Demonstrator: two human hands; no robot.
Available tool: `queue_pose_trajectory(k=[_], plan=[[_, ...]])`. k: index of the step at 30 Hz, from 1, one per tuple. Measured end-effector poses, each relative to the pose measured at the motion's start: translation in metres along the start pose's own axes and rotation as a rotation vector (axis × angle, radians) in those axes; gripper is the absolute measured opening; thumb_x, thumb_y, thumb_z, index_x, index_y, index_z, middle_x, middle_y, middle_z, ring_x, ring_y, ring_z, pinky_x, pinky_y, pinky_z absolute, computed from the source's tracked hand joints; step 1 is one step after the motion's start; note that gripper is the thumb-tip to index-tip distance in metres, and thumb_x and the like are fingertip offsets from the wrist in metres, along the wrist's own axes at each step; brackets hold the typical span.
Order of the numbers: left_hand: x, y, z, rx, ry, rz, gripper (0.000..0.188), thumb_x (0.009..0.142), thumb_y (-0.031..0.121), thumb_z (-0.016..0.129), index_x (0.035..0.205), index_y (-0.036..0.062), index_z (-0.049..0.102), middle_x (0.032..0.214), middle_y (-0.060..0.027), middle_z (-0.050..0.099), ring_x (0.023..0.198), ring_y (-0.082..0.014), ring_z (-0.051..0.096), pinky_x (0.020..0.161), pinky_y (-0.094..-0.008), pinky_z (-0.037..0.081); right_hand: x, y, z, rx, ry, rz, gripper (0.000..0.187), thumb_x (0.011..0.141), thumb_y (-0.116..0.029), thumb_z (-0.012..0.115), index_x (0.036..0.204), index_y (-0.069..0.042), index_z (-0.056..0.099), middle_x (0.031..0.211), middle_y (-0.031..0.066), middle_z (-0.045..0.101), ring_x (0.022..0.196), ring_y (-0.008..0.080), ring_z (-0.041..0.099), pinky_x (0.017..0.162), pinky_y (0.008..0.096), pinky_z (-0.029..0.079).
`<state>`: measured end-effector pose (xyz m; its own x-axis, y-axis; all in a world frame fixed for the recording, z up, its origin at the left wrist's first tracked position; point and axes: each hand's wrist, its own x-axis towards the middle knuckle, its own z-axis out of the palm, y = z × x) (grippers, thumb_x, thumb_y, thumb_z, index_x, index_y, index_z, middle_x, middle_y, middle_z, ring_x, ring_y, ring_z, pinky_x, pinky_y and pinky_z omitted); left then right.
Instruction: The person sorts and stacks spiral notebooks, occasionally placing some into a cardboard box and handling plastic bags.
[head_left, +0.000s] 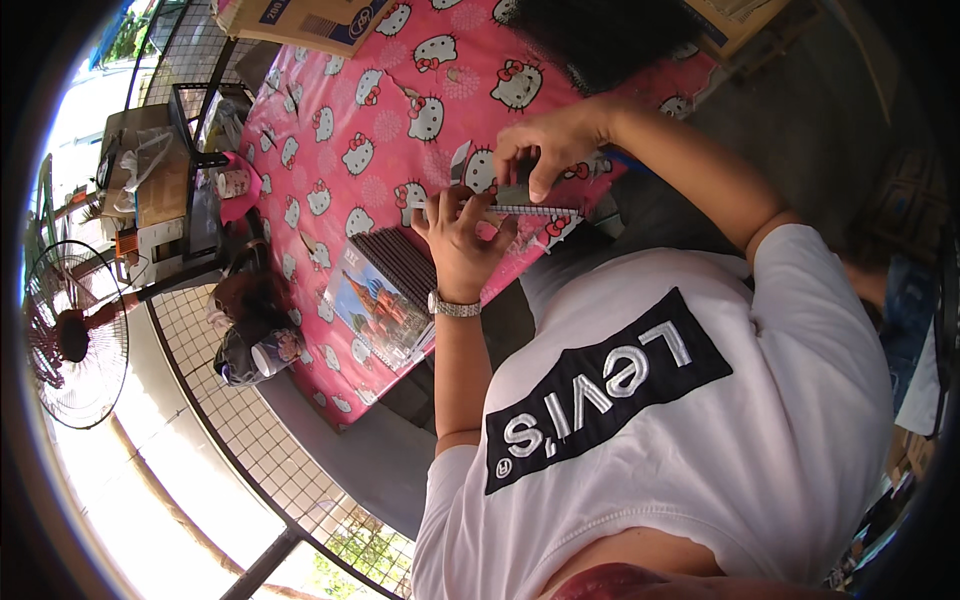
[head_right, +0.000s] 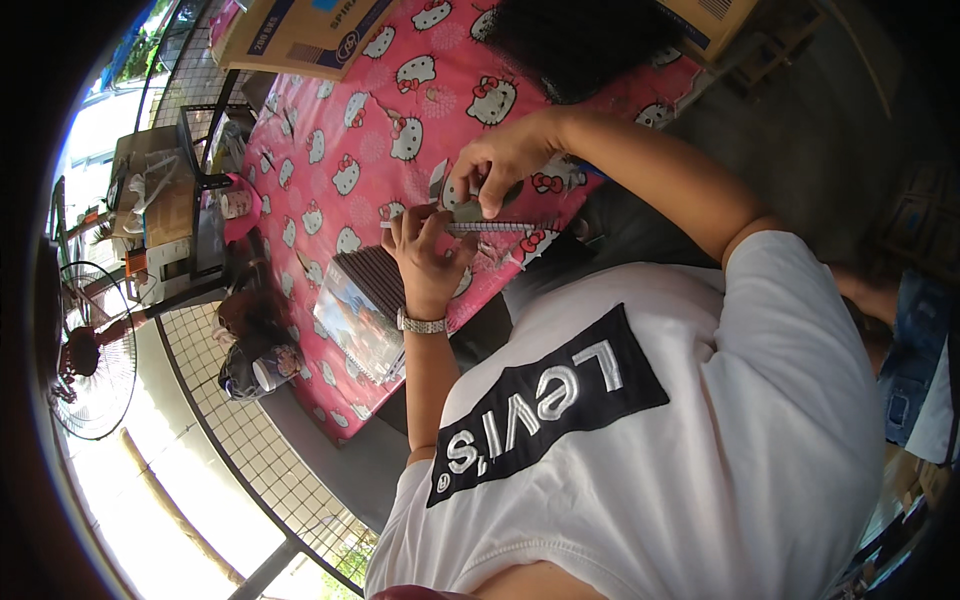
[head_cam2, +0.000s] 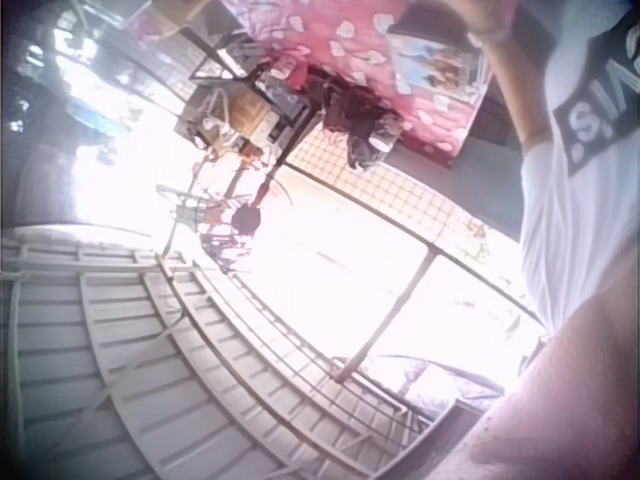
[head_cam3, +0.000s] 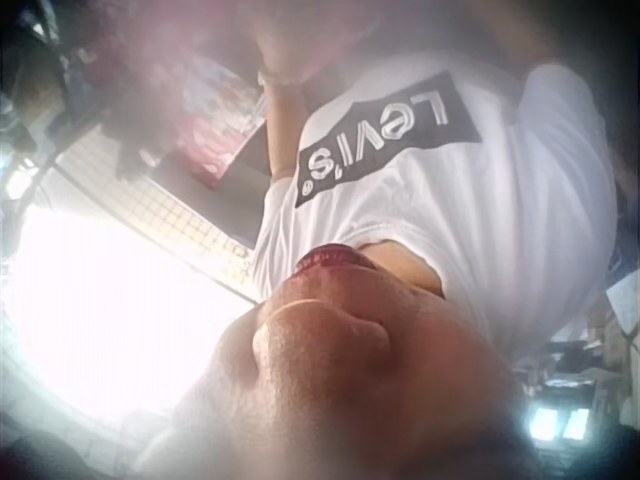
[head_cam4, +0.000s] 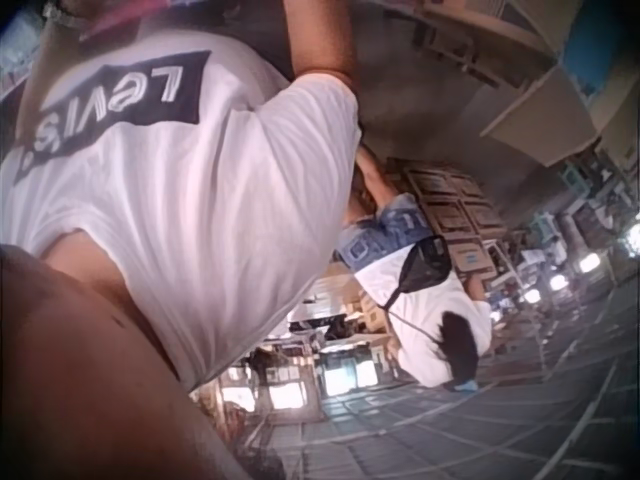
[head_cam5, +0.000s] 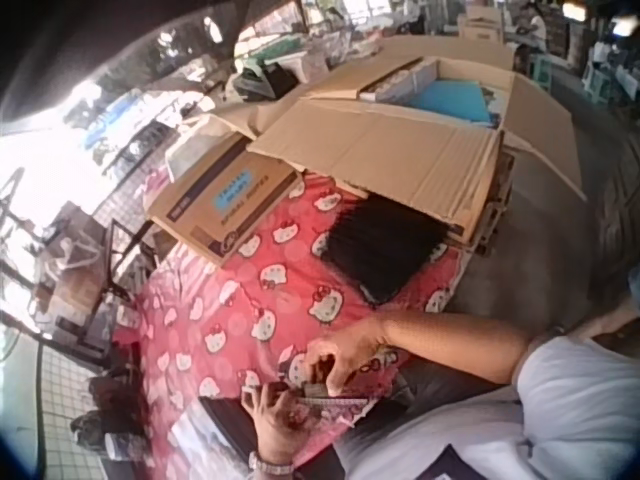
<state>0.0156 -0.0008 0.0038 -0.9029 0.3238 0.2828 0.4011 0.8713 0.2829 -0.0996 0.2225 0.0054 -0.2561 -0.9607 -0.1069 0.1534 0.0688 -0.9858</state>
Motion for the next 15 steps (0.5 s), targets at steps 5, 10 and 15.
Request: queue_pose_trajectory(k=[5, 10, 15], plan=[[0.0003, -0.0022, 0.0030, -0.029, 0.000, 0.012, 0.036, 0.063, 0.027, 0.080, 0.095, 0.0154, 0.069, 0.104, -0.0040, 0.060, 0.103, -0.0259, 0.052, 0.095, -0.0475, 0.030, 0.0055, 0.0033, -0.0055, -0.066, 0.000, 0.049, 0.052, 0.068, -0.026, 0.077, 0.113, -0.005, 0.064, 0.112, 0.0057, 0.059, 0.106, 0.0208, 0.054, 0.092, 0.0341, 0.044], [0.0011, -0.0038, 0.0017, -0.049, 0.010, 0.016, 0.039, 0.063, 0.025, 0.081, 0.097, 0.0139, 0.065, 0.102, -0.0050, 0.059, 0.102, -0.0273, 0.051, 0.093, -0.0458, 0.032, 0.0083, -0.0016, -0.0003, 0.249, -0.156, -0.098, 0.050, 0.070, -0.027, 0.077, 0.113, -0.005, 0.065, 0.112, 0.0063, 0.060, 0.104, 0.0201, 0.055, 0.093, 0.0340, 0.043], [0.0002, -0.0047, 0.0013, -0.077, 0.031, 0.026, 0.044, 0.063, 0.026, 0.082, 0.099, 0.0117, 0.062, 0.101, -0.0060, 0.059, 0.100, -0.0283, 0.051, 0.091, -0.0447, 0.033, 0.0089, -0.0064, -0.0080, -0.220, 0.038, 0.068, 0.052, 0.069, -0.025, 0.077, 0.115, -0.003, 0.063, 0.109, 0.0053, 0.060, 0.105, 0.0180, 0.055, 0.091, 0.0328, 0.044]])
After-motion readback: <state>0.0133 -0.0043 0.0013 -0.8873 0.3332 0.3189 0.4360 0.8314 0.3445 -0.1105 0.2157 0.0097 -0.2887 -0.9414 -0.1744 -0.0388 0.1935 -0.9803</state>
